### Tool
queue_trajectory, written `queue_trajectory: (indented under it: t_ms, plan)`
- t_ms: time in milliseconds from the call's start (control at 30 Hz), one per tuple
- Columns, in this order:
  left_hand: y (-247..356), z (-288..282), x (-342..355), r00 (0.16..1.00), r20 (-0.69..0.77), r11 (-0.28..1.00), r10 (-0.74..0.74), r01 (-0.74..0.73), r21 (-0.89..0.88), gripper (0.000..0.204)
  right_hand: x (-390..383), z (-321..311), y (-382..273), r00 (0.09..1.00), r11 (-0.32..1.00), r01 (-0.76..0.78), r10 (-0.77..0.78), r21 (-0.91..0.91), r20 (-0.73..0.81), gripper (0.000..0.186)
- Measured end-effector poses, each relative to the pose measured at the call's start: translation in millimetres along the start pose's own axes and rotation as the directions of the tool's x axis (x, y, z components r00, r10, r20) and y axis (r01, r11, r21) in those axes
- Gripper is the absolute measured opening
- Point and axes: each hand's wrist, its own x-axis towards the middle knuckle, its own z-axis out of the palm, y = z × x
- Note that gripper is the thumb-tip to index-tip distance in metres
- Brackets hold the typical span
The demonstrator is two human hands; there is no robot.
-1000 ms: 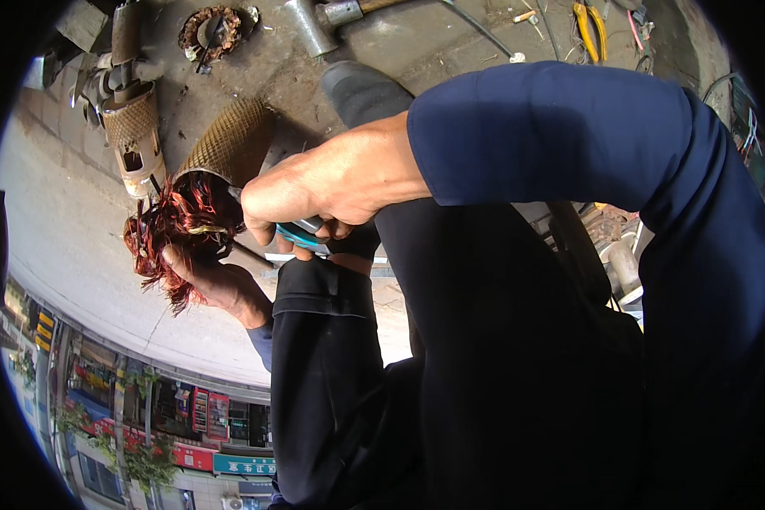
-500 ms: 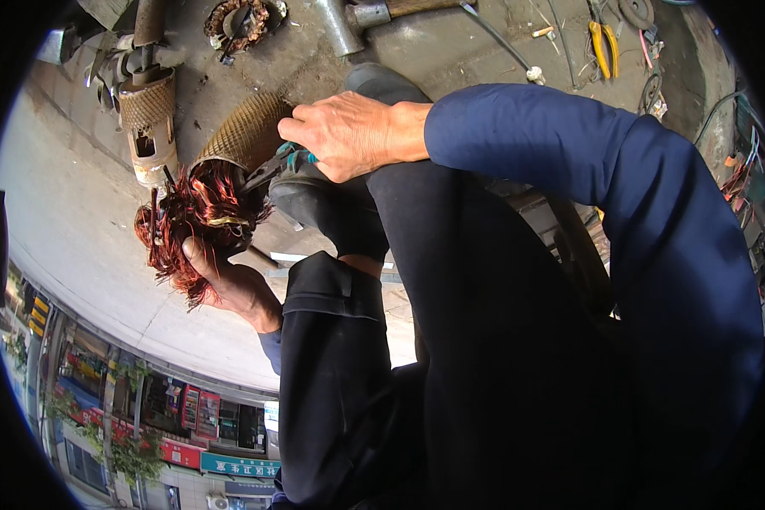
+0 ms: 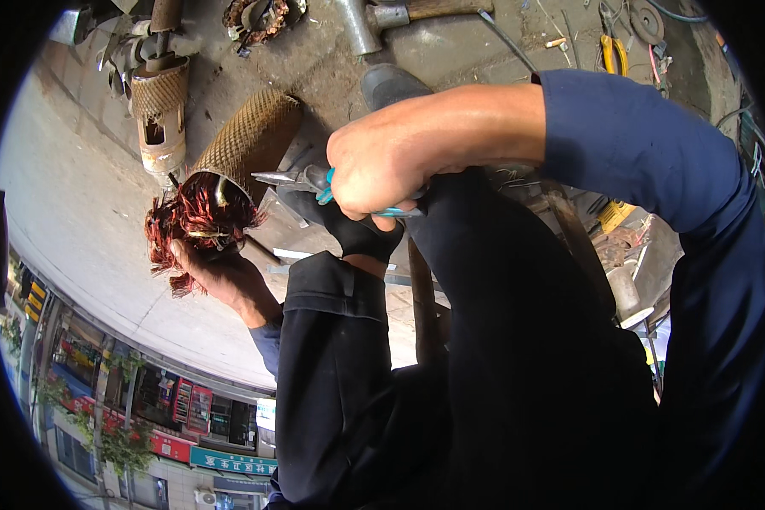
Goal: The person uses pliers to pull copper windings from a cylindrical motor stator, then uses a hammer to strike the stator casing. The copper is removed in clumps and placed on the ground.
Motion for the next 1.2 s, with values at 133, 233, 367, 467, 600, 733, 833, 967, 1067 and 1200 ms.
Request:
queue_trajectory:
  t_ms: [133,233,367,467,600,733,833,967,1067,1200]
  plan:
    - [-0.8,2.4,-4.6,0.999,0.021,1.000,-0.026,0.026,0.015,0.074,8.6,2.1,-15.4,0.987,0.995,0.014,-0.030,0.099,0.157,0.025]
    - [0.2,6.9,-8.3,0.999,0.011,0.999,-0.049,0.049,0.005,0.074,14.7,3.5,-20.4,0.977,0.992,-0.005,-0.023,0.129,0.211,0.026]
    - [2.5,14.1,-14.8,0.998,0.038,0.998,-0.058,0.057,0.035,0.077,21.9,0.4,-24.5,0.967,0.974,-0.060,0.002,0.220,0.253,0.031]
    - [0.6,20.2,-19.5,0.999,0.054,0.993,-0.005,-0.001,0.120,0.077,21.9,-1.5,-26.5,0.972,0.959,-0.057,-0.011,0.278,0.236,0.038]
    - [0.5,22.4,-20.1,0.999,0.050,0.993,-0.019,0.013,0.117,0.074,19.6,-5.7,-33.2,0.971,0.943,-0.087,0.009,0.320,0.238,0.052]
    - [2.5,23.0,-19.4,0.997,0.057,0.995,-0.049,0.044,0.088,0.072,25.4,-7.2,-38.1,0.965,0.925,-0.060,-0.042,0.376,0.258,0.070]
    - [3.1,24.6,-21.8,0.999,0.053,0.994,-0.010,0.004,0.110,0.071,34.1,8.2,-32.0,0.994,0.855,-0.068,0.011,0.515,0.112,0.044]
    - [4.3,26.0,-24.4,0.998,0.056,0.993,-0.012,0.005,0.119,0.070,52.1,31.7,-21.2,0.991,0.677,-0.034,-0.075,0.735,0.115,0.017]
    - [3.8,27.6,-23.4,0.999,0.041,0.998,-0.002,-0.001,0.066,0.069,60.4,56.5,-9.1,0.984,0.452,-0.028,-0.143,0.891,0.104,0.020]
    - [7.6,30.0,-20.9,1.000,0.014,1.000,0.015,-0.015,0.011,0.064,93.0,80.8,7.2,0.952,0.775,0.287,-0.164,0.563,-0.259,0.024]
